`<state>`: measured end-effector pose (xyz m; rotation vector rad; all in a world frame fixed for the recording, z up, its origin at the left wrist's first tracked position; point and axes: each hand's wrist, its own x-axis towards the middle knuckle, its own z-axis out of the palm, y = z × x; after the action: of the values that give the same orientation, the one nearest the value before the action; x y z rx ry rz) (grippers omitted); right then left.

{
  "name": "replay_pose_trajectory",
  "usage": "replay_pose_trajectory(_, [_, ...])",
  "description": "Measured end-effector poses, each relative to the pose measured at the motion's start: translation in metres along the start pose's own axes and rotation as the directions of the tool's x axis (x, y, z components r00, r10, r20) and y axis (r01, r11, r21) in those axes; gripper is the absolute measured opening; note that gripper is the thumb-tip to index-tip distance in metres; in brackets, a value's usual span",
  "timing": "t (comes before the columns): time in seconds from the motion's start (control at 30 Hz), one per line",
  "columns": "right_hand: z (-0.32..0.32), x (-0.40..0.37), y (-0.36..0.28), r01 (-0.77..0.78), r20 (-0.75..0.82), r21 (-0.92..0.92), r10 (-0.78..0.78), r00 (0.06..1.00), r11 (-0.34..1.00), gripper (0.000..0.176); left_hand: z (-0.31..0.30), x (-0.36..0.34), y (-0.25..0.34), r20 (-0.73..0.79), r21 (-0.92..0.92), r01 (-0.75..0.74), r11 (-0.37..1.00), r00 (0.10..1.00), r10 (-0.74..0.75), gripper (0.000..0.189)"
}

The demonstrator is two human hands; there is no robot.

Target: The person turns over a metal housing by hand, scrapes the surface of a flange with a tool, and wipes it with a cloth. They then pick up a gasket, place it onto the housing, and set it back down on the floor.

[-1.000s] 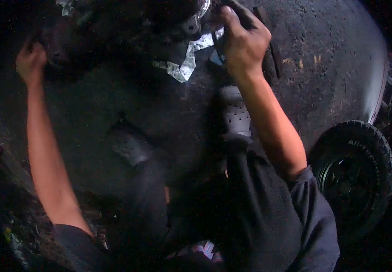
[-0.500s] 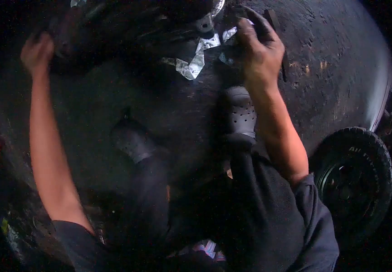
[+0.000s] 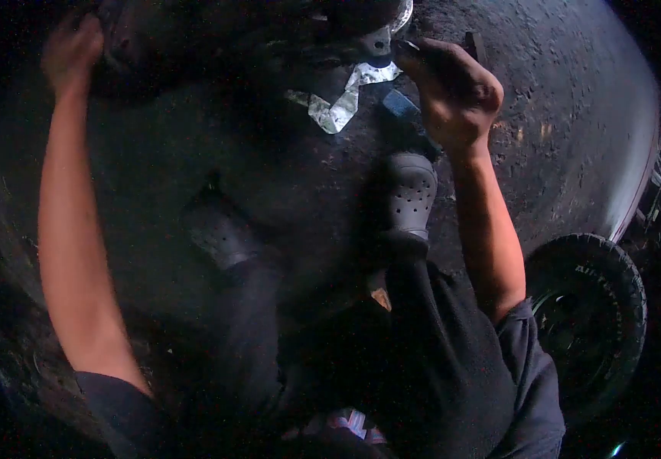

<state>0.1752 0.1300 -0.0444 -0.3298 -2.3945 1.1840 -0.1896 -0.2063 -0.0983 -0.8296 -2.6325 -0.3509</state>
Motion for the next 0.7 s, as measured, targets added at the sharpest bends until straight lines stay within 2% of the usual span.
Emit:
replay_pose_trajectory(0.03, [0.001, 0.002, 0.003, 0.001, 0.001, 0.0, -0.001, 1.0, 1.0, 0.021, -0.002, 0.002, 0.006, 0.046, 0.01, 0.072, 0.997, 0.996, -0.073, 0.044])
replay_pose_trajectory(0.07, [0.002, 0.004, 0.005, 0.072, 0.01, -0.041, -0.071, 0.997, 0.997, 0.019, -0.003, 0.002, 0.009, 0.092, 0.023, 0.144, 0.989, 0.985, -0.145, 0.043])
replay_pose_trajectory(0.1, [0.002, 0.005, 0.006, 0.139, 0.024, -0.083, -0.138, 0.99, 0.987, 0.017, 0.0, 0.0, 0.005, 0.097, 0.022, 0.147, 0.989, 0.984, -0.148, 0.043])
replay_pose_trajectory(0.17, [-0.003, 0.009, 0.003, 0.09, 0.068, -0.091, -0.084, 0.994, 0.992, 0.015, 0.012, -0.001, -0.019, 0.009, 0.157, -0.119, 0.98, 0.993, 0.119, 0.038])
replay_pose_trajectory(0.2, [-0.004, 0.011, 0.0, 0.04, 0.112, -0.1, -0.029, 0.993, 0.994, 0.014, 0.018, -0.001, -0.042, 0.011, 0.158, -0.116, 0.981, 0.993, 0.116, 0.038])
replay_pose_trajectory(0.23, [-0.004, 0.011, -0.005, -0.082, 0.092, -0.046, 0.086, 0.992, 0.996, 0.015, 0.025, 0.0, -0.07, 0.048, 0.156, -0.228, 0.961, 0.974, 0.223, 0.036])
replay_pose_trajectory(0.27, [-0.004, 0.009, 0.001, -0.082, 0.098, -0.046, 0.086, 0.991, 0.996, 0.015, 0.028, 0.001, -0.082, 0.085, 0.148, -0.336, 0.93, 0.941, 0.326, 0.033])
replay_pose_trajectory(0.3, [-0.004, 0.006, 0.01, -0.14, 0.085, 0.012, 0.138, 0.987, 0.99, 0.015, 0.034, 0.001, -0.092, 0.088, 0.15, -0.33, 0.932, 0.943, 0.32, 0.033])
replay_pose_trajectory(0.37, [-0.001, 0.005, 0.017, -0.196, 0.079, 0.071, 0.19, 0.979, 0.978, 0.015, 0.036, 0.002, -0.097, 0.046, 0.257, -0.439, 0.861, 0.896, 0.443, 0.033])
replay_pose_trajectory(0.4, [-0.001, 0.003, 0.019, -0.161, 0.068, 0.035, 0.159, 0.985, 0.986, 0.014, 0.036, 0.003, -0.1, 0.048, 0.258, -0.436, 0.862, 0.897, 0.439, 0.033])
replay_pose_trajectory(0.47, [0.001, 0.007, 0.014, -0.13, 0.064, 0.001, 0.129, 0.99, 0.992, 0.013, 0.035, 0.008, -0.105, 0.049, 0.223, -0.562, 0.796, 0.822, 0.567, 0.033])
replay_pose_trajectory(0.5, [0.0, 0.01, 0.009, 0.215, 0.137, -0.352, -0.177, 0.975, 0.911, 0.012, 0.036, 0.008, -0.106, 0.052, 0.225, -0.56, 0.798, 0.824, 0.564, 0.033])
replay_pose_trajectory(0.53, [0.001, 0.012, 0.004, 0.513, 0.306, -0.611, -0.417, 0.856, 0.603, 0.01, 0.039, 0.008, -0.107, 0.107, 0.331, -0.536, 0.777, 0.839, 0.534, 0.033])
replay_pose_trajectory(0.57, [0.007, 0.009, 0.001, 0.515, 0.308, -0.607, -0.418, 0.854, 0.605, 0.01, 0.04, 0.008, -0.108, 0.158, 0.431, -0.513, 0.742, 0.853, 0.498, 0.034])
replay_pose_trajectory(0.6, [0.016, 0.004, -0.003, 0.324, 0.119, -0.493, -0.306, 0.945, 0.807, 0.01, 0.012, 0.008, -0.041, 0.236, 0.224, -0.269, 0.937, 0.948, 0.216, 0.038])
replay_pose_trajectory(0.63, [0.02, 0.0, -0.004, 0.12, -0.047, -0.319, -0.142, 0.989, 0.94, 0.009, -0.018, 0.008, 0.03, 0.295, 0.01, 0.124, 0.992, 0.948, -0.121, 0.042])
replay_pose_trajectory(0.67, [0.021, -0.002, -0.003, 0.119, -0.043, -0.317, -0.139, 0.989, 0.941, 0.009, -0.048, 0.008, 0.102, 0.319, -0.101, 0.463, 0.88, 0.853, -0.412, 0.047])
replay_pose_trajectory(0.7, [0.021, -0.003, 0.0, 0.159, -0.033, -0.378, -0.185, 0.982, 0.912, 0.01, -0.047, 0.008, 0.102, 0.322, -0.099, 0.465, 0.88, 0.852, -0.414, 0.047])
